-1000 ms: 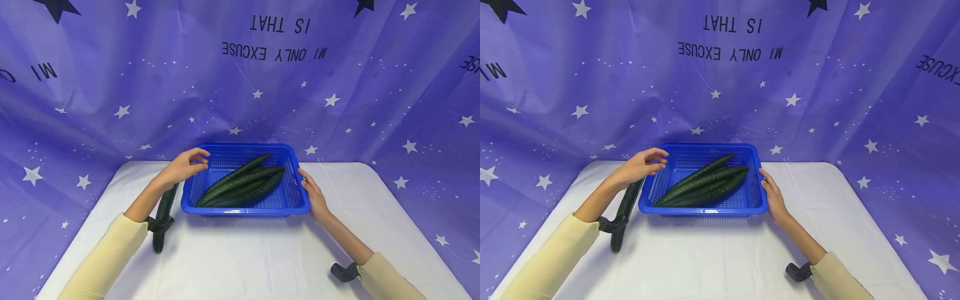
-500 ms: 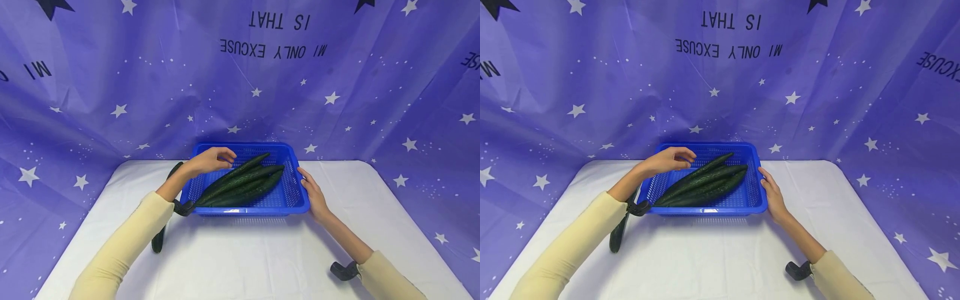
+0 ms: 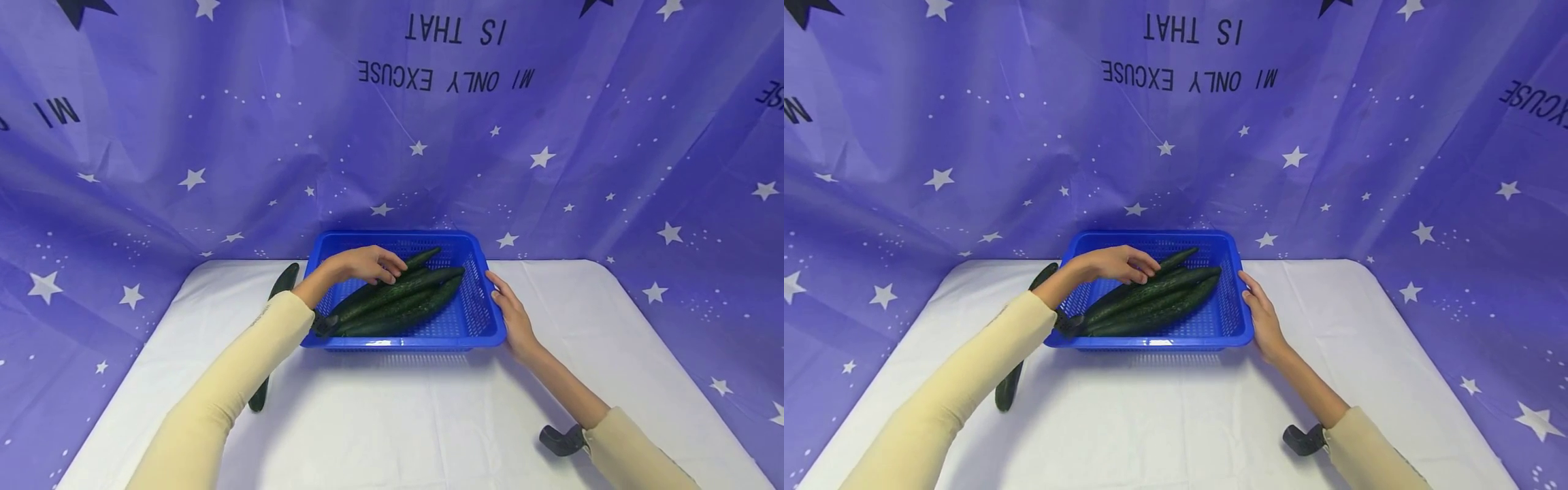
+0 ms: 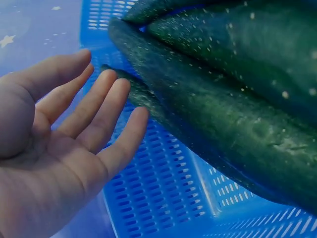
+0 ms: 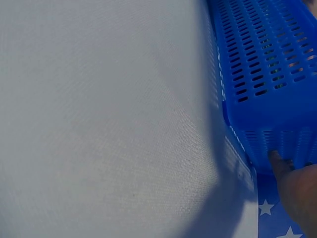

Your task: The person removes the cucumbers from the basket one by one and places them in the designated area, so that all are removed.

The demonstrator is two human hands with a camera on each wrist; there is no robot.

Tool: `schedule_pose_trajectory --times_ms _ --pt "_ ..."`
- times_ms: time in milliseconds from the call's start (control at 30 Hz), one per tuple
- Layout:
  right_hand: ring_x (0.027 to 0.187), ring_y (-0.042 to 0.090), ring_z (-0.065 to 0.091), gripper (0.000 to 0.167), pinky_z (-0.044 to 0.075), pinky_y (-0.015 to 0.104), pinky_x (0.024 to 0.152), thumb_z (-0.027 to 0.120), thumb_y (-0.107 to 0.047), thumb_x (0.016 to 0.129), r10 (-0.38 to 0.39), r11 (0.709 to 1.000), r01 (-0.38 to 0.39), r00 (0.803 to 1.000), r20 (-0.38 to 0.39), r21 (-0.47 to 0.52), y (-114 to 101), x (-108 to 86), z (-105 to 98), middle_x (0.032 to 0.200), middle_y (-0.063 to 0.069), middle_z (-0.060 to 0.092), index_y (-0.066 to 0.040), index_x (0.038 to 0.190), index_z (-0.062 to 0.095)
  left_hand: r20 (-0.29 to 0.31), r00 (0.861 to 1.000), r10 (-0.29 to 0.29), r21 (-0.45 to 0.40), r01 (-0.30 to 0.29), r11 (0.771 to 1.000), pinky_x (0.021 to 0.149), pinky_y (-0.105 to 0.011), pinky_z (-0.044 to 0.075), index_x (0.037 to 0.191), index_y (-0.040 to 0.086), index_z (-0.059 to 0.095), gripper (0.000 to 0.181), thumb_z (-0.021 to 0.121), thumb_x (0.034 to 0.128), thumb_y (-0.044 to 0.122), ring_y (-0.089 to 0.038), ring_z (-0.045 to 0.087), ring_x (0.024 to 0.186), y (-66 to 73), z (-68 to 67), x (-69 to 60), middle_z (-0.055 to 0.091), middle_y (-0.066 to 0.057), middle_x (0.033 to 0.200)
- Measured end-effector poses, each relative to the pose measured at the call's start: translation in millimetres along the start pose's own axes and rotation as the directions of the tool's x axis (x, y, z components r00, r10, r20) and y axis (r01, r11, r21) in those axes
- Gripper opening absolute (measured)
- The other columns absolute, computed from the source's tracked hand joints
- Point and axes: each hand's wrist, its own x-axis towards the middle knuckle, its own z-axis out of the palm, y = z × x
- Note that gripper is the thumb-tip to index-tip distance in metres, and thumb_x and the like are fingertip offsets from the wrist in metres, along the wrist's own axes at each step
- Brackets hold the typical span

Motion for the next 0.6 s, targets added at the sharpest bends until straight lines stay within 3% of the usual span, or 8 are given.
schedule_pose_trajectory --times_ms 267,600 --pt "0.121 0.026 0.047 0.051 0.050 0.027 0.089 0.033 -0.026 0.111 -0.001 1.000 0.001 1.000 -0.004 -0.003 1.0 2.1 0.3 0.158 0.015 0.027 -0.011 0.159 0.024 0.035 0.996 -0.076 0.013 0.076 0.997 0.105 -0.048 0.041 0.149 0.010 0.048 0.052 0.061 0.0991 0.005 -0.027 0.045 0.135 -6.3 3.5 15.5 0.050 -0.011 0.146" --pt "0.121 0.026 0.046 0.050 0.050 0.026 0.089 0.032 -0.026 0.111 -0.002 1.000 0.002 1.000 -0.010 -0.022 2.0 1.4 -0.9 0.159 0.014 0.026 -0.012 0.159 0.024 0.085 0.987 -0.136 0.037 0.133 0.990 0.107 -0.053 0.037 0.149 0.021 0.049 0.055 0.063 0.0979 0.005 -0.029 0.036 0.141 -12.2 6.0 23.6 0.042 -0.012 0.152"
